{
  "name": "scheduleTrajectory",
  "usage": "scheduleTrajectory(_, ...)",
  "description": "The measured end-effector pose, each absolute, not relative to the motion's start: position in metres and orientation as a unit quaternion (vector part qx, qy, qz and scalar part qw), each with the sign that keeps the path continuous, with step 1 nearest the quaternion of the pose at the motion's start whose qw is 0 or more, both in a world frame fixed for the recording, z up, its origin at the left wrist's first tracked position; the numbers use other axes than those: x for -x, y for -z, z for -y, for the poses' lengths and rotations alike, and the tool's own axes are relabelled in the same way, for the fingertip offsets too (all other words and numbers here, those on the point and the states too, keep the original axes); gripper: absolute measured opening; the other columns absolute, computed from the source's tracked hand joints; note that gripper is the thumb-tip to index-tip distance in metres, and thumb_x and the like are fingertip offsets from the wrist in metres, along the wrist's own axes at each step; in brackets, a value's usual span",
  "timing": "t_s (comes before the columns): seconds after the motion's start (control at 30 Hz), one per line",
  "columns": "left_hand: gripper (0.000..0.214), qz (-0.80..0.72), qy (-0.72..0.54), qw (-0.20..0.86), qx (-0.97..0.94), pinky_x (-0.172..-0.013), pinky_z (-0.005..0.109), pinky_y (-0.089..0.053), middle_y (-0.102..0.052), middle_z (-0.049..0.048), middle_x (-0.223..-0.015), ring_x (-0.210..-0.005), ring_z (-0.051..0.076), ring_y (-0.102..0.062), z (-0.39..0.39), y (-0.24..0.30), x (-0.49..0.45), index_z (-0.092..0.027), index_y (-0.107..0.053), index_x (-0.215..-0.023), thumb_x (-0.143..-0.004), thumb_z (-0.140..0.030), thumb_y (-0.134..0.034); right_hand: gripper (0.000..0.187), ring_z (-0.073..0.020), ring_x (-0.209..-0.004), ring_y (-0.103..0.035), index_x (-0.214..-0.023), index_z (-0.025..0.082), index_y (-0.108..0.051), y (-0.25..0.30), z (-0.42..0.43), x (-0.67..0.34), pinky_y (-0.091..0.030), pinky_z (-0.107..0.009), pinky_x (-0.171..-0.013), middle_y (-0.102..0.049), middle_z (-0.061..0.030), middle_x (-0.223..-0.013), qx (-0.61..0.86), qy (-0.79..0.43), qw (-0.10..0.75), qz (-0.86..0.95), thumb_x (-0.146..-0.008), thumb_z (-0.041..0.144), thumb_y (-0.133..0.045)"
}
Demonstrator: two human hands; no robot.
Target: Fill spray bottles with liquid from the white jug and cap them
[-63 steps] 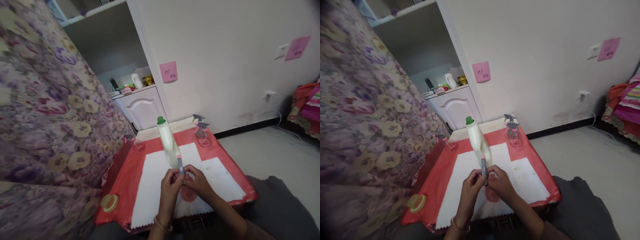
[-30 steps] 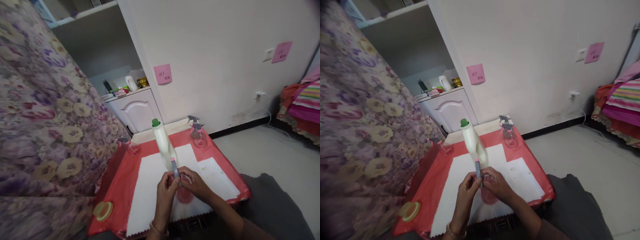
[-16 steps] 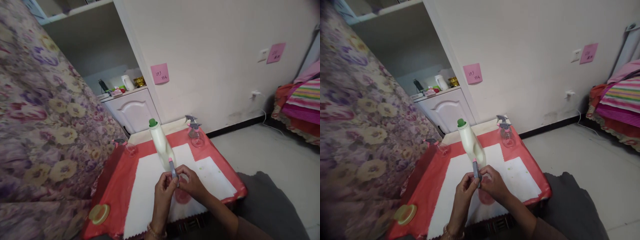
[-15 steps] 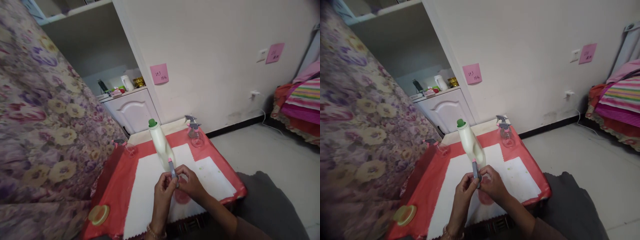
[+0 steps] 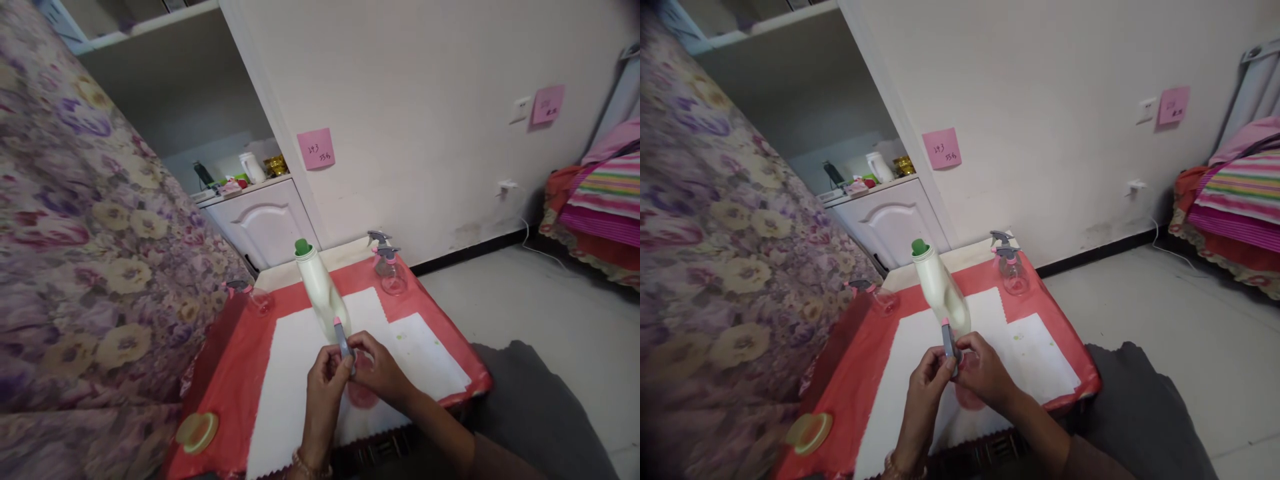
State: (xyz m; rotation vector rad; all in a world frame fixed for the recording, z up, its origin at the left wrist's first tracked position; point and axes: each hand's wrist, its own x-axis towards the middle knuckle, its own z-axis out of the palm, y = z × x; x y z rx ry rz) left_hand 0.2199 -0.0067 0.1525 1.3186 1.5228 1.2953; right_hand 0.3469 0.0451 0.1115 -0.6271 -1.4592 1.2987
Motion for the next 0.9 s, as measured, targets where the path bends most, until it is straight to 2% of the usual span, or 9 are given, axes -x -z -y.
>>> scheduleTrajectory(0.07, 0.026, -0.592, -0.504, 0.362, -0.515, -0.07, 0.025, -0.043, -0.055, -0.0015, -0.074, -0.075, 0.016, -0.052, 0.0064, -0.1508, -0.2195, -0.018, -0.063, -0.092, -0.081, -0.042, -0.066, 0.023, -0.0217, -0.094, -0.061, -0.096, 0.018, -0.062, -0.1132, -0.0455, -0.3498, -0.047, -0.034, -0.085, -0.065, -0.0043, -0.098, 0.229, -0.553, 0.5, 0.626, -0.076, 0.026, -0.069)
scheduleTrajectory(0.17, 0.026, -0.588, -0.507, 0.363, -0.515, -0.068, 0.024, -0.042, -0.055, -0.0016, -0.074, -0.074, 0.016, -0.053, 0.0061, -0.1487, -0.2193, -0.018, -0.063, -0.091, -0.081, -0.042, -0.066, 0.016, -0.0214, -0.091, -0.061, -0.089, 0.018, -0.063, -0.1131, -0.0461, -0.3515, -0.047, -0.033, -0.083, -0.065, -0.0036, -0.091, 0.241, -0.545, 0.506, 0.624, -0.078, 0.028, -0.068)
scheduleTrajectory(0.27, 0.027, -0.589, -0.508, 0.362, -0.514, -0.066, 0.024, -0.042, -0.057, -0.0011, -0.074, -0.073, 0.016, -0.053, 0.0065, -0.1488, -0.2195, -0.018, -0.064, -0.09, -0.079, -0.042, -0.067, 0.023, -0.0212, -0.087, -0.061, -0.087, 0.019, -0.06, -0.1106, -0.0457, -0.3492, -0.047, -0.033, -0.081, -0.063, -0.0021, -0.087, 0.288, -0.523, 0.528, 0.604, -0.072, 0.029, -0.074)
scheduleTrajectory(0.33, 0.027, -0.59, -0.508, 0.36, -0.514, -0.067, 0.024, -0.042, -0.057, -0.001, -0.074, -0.074, 0.016, -0.053, 0.0069, -0.1499, -0.2198, -0.018, -0.064, -0.091, -0.079, -0.042, -0.067, 0.027, -0.0218, -0.092, -0.061, -0.093, 0.019, -0.06, -0.1098, -0.0457, -0.3491, -0.047, -0.034, -0.085, -0.063, -0.003, -0.093, 0.277, -0.524, 0.524, 0.612, -0.072, 0.03, -0.074)
scheduleTrajectory(0.47, 0.027, -0.585, -0.507, 0.365, -0.517, -0.068, 0.024, -0.042, -0.057, -0.0012, -0.075, -0.074, 0.015, -0.053, 0.0073, -0.1524, -0.2208, -0.018, -0.064, -0.093, -0.081, -0.041, -0.066, 0.021, -0.0213, -0.097, -0.061, -0.097, 0.02, -0.063, -0.1099, -0.0471, -0.3521, -0.046, -0.034, -0.088, -0.064, -0.0043, -0.099, 0.218, -0.532, 0.5, 0.648, -0.081, 0.032, -0.066)
scheduleTrajectory(0.53, 0.026, -0.583, -0.506, 0.37, -0.518, -0.069, 0.024, -0.042, -0.058, -0.001, -0.076, -0.075, 0.015, -0.052, 0.0075, -0.1534, -0.2212, -0.018, -0.064, -0.093, -0.081, -0.041, -0.066, 0.017, -0.0204, -0.091, -0.061, -0.088, 0.019, -0.063, -0.1093, -0.0478, -0.3517, -0.047, -0.033, -0.084, -0.063, -0.0029, -0.092, 0.243, -0.519, 0.517, 0.636, -0.079, 0.032, -0.069)
scheduleTrajectory(0.63, 0.025, -0.584, -0.504, 0.372, -0.517, -0.068, 0.024, -0.042, -0.058, -0.0006, -0.076, -0.075, 0.016, -0.053, 0.0074, -0.1546, -0.2215, -0.018, -0.064, -0.091, -0.081, -0.04, -0.066, 0.024, -0.0202, -0.089, -0.06, -0.085, 0.019, -0.06, -0.1093, -0.048, -0.3504, -0.047, -0.032, -0.082, -0.06, -0.0018, -0.09, 0.273, -0.502, 0.539, 0.618, -0.071, 0.03, -0.076)
scheduleTrajectory(0.77, 0.026, -0.585, -0.505, 0.37, -0.516, -0.068, 0.024, -0.042, -0.056, -0.0015, -0.074, -0.073, 0.015, -0.052, 0.0069, -0.1555, -0.2215, -0.018, -0.064, -0.091, -0.08, -0.041, -0.066, 0.024, -0.0218, -0.1, -0.06, -0.099, 0.019, -0.063, -0.1135, -0.0481, -0.3543, -0.046, -0.034, -0.09, -0.063, -0.0048, -0.102, 0.221, -0.528, 0.498, 0.651, -0.079, 0.032, -0.069)
scheduleTrajectory(0.9, 0.028, -0.585, -0.502, 0.375, -0.515, -0.068, 0.025, -0.043, -0.057, -0.0009, -0.074, -0.074, 0.016, -0.053, 0.0072, -0.1567, -0.2212, -0.017, -0.064, -0.091, -0.079, -0.042, -0.067, 0.019, -0.0208, -0.091, -0.061, -0.089, 0.019, -0.064, -0.1145, -0.0478, -0.3553, -0.047, -0.033, -0.083, -0.064, -0.0028, -0.091, 0.249, -0.53, 0.5, 0.638, -0.078, 0.034, -0.069)
